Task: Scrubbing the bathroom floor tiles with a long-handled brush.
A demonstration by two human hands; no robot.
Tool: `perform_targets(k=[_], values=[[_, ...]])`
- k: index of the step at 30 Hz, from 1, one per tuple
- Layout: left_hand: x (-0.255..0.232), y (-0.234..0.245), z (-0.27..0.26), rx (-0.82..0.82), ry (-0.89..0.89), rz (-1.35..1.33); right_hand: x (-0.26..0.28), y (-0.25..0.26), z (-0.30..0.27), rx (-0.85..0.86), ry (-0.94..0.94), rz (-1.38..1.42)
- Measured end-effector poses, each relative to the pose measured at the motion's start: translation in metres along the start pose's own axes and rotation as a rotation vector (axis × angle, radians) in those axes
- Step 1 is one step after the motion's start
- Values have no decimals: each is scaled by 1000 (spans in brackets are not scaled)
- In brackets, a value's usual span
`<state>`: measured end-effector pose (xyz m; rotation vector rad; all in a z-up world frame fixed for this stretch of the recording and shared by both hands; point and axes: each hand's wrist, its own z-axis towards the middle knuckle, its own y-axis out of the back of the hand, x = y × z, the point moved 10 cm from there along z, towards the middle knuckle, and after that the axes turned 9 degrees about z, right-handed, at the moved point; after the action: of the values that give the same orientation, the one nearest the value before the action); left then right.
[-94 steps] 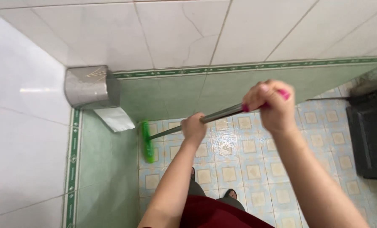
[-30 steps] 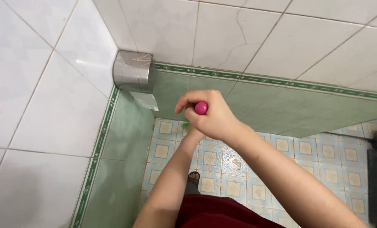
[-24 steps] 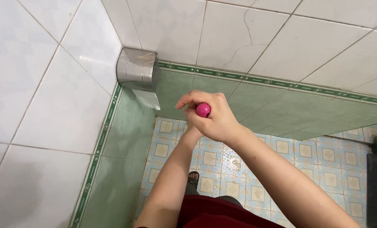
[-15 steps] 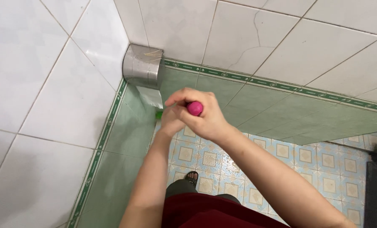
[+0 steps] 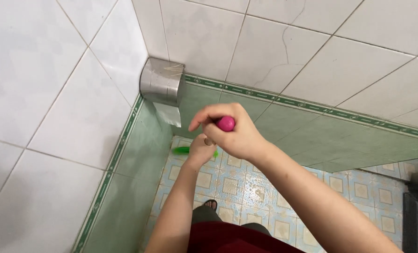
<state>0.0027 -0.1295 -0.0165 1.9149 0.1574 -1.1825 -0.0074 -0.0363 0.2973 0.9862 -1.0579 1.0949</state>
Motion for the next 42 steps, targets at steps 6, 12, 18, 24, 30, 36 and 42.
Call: perform_targets(k=[6, 12, 18, 24, 30, 36, 42], values=[[-25, 22, -11, 45, -8, -2, 0, -5, -4, -33, -48, -5], [-27, 25, 19, 47, -331, -241, -7, -4, 7, -8, 138, -41], [-6, 10, 33, 75, -128, -171, -18, 10, 15, -84, 63, -37], [-31, 2, 14, -4, -348, -344, -17, 20, -8, -9, 120, 14], [-41, -75, 10, 323, -351, -698, -25, 80, -58, 82, 118, 99], [-86, -192, -23, 394, -289, -245, -46, 206, -195, -622, 175, 418], [-148, -357, -105, 541, -254, -202, -31, 306, -360, -697, 72, 295]])
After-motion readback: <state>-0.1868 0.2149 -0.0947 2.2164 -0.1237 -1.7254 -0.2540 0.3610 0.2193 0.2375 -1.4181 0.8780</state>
